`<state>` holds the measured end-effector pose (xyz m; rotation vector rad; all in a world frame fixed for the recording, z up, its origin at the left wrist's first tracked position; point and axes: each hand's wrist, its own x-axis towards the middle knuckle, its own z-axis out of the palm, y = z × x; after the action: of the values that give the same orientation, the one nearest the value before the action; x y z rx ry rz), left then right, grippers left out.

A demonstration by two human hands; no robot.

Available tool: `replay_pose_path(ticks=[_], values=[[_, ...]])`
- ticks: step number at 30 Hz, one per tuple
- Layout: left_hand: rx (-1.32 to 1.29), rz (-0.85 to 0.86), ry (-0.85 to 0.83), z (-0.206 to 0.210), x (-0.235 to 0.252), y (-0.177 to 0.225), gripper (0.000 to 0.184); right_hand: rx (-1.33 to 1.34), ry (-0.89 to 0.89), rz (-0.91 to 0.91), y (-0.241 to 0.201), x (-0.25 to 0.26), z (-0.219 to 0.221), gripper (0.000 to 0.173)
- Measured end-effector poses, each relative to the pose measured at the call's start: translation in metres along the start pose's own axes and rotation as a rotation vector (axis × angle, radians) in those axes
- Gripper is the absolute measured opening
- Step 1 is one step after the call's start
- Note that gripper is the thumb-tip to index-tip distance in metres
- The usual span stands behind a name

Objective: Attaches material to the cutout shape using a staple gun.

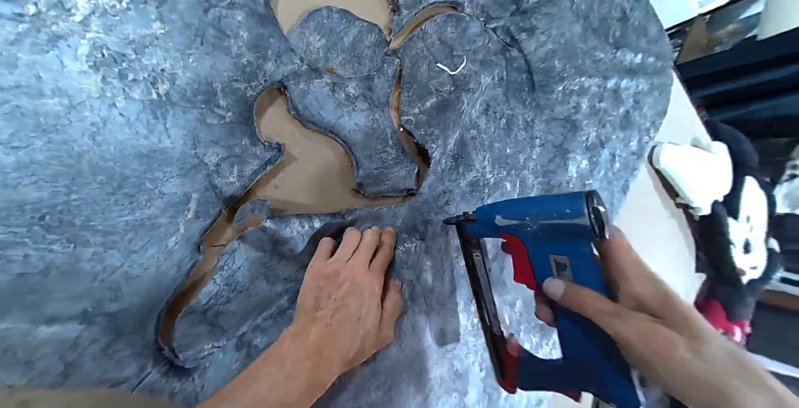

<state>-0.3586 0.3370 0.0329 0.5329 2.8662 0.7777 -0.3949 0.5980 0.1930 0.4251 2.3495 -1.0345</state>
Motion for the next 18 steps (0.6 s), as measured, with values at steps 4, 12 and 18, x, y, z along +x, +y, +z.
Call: replay_pose_path(ticks=[4,12,18], values=[[-0.043,0.062,0.081,-0.001,-0.001,-0.011,0.060,-0.269,-0.052,-0.007,-0.050,0.018,-0.006,0.030],[0.052,-0.041,0.034,-0.002,-0.005,-0.014,0.066,-0.325,-0.322,0.283,-0.136,0.070,0.013,0.021],[-0.030,-0.100,0.043,-0.001,-0.004,-0.020,0.064,-0.321,-0.414,0.474,-0.165,0.103,0.040,0.025]])
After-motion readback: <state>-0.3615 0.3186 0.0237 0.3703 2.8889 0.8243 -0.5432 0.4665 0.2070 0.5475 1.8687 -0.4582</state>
